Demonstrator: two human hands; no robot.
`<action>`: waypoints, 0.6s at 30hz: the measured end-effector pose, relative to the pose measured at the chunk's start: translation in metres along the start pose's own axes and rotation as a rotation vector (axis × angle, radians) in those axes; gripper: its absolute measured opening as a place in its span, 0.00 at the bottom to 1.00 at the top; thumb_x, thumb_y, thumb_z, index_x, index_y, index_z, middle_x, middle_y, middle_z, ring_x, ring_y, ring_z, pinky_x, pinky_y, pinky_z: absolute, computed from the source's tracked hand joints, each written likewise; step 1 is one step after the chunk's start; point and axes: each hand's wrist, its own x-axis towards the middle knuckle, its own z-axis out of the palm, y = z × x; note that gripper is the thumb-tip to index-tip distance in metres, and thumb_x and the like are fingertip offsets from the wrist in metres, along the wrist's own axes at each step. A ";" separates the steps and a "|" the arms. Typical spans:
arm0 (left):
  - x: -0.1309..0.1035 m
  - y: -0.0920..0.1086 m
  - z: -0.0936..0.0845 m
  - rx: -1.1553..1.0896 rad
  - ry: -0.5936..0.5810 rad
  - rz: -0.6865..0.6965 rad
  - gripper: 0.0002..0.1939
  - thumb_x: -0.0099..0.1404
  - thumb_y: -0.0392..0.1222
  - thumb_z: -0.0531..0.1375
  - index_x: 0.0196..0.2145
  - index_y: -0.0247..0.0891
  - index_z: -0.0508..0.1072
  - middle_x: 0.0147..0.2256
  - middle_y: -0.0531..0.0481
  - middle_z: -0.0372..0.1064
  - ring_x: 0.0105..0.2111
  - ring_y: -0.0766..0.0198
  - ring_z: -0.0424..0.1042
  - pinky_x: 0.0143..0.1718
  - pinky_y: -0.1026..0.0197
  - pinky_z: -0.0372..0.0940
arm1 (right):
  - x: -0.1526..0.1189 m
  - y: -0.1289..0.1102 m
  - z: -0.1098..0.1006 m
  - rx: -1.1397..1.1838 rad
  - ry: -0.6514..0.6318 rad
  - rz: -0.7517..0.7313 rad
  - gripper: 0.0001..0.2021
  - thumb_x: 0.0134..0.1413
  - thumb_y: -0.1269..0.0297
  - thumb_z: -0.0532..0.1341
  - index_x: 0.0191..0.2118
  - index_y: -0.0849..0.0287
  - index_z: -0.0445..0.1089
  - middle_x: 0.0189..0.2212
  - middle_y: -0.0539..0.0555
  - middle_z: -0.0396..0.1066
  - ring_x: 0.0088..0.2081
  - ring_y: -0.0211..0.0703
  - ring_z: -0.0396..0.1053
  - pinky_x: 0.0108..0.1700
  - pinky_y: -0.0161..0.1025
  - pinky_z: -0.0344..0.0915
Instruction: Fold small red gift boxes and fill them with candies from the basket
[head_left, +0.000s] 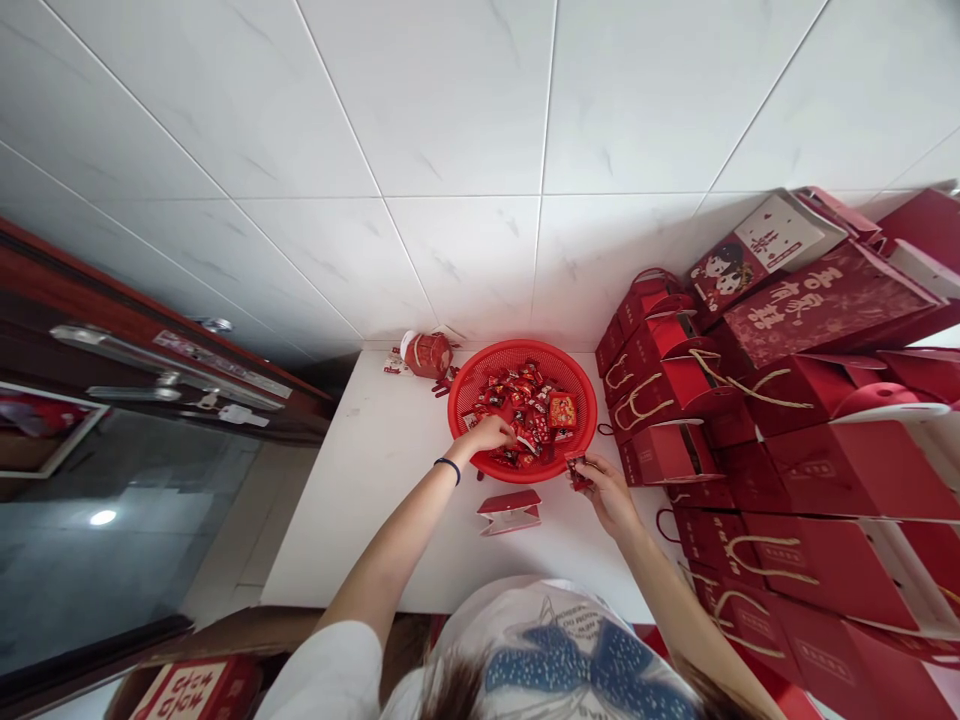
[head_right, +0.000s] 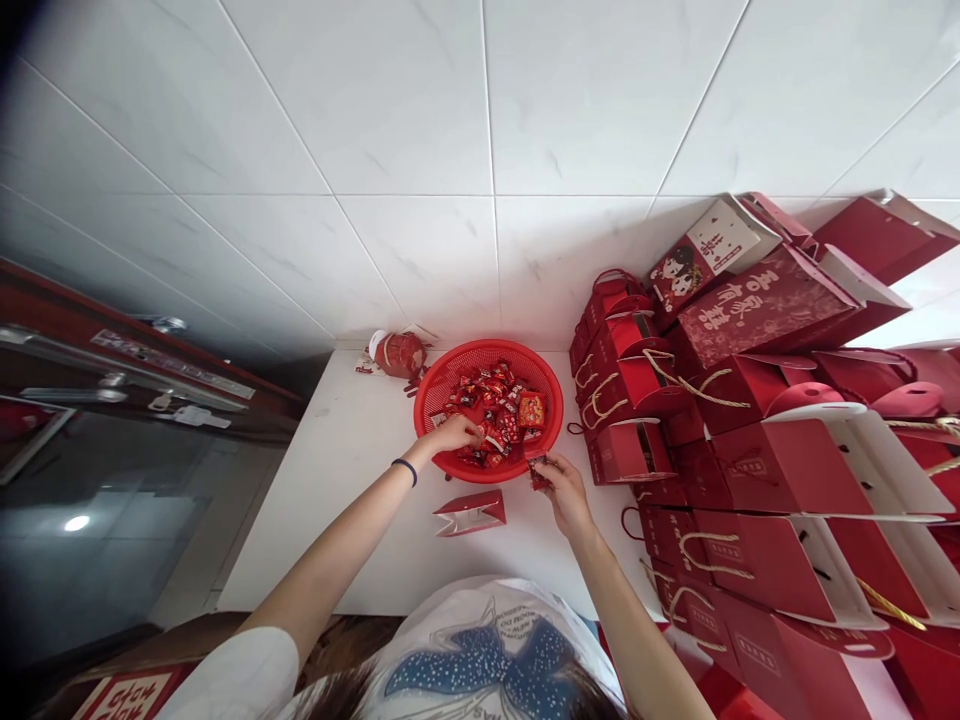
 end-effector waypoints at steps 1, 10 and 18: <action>0.000 0.001 0.002 -0.010 -0.054 0.021 0.08 0.48 0.28 0.62 0.22 0.38 0.79 0.24 0.52 0.77 0.28 0.61 0.75 0.33 0.65 0.66 | -0.001 0.000 0.001 0.000 0.002 0.002 0.19 0.24 0.60 0.76 0.30 0.58 0.76 0.26 0.51 0.75 0.28 0.38 0.70 0.31 0.35 0.65; 0.011 0.007 0.032 -0.111 -0.001 0.123 0.21 0.51 0.22 0.54 0.35 0.36 0.82 0.38 0.48 0.81 0.42 0.59 0.78 0.49 0.60 0.68 | -0.004 0.001 0.004 0.005 -0.015 0.014 0.20 0.23 0.59 0.76 0.29 0.58 0.75 0.26 0.51 0.75 0.28 0.39 0.70 0.31 0.35 0.64; 0.023 0.003 0.022 -0.214 0.297 0.057 0.22 0.61 0.25 0.52 0.49 0.32 0.77 0.45 0.40 0.79 0.42 0.60 0.78 0.47 0.58 0.70 | -0.003 0.002 -0.001 0.000 0.007 0.024 0.21 0.23 0.59 0.77 0.30 0.58 0.75 0.27 0.52 0.76 0.29 0.42 0.72 0.32 0.37 0.65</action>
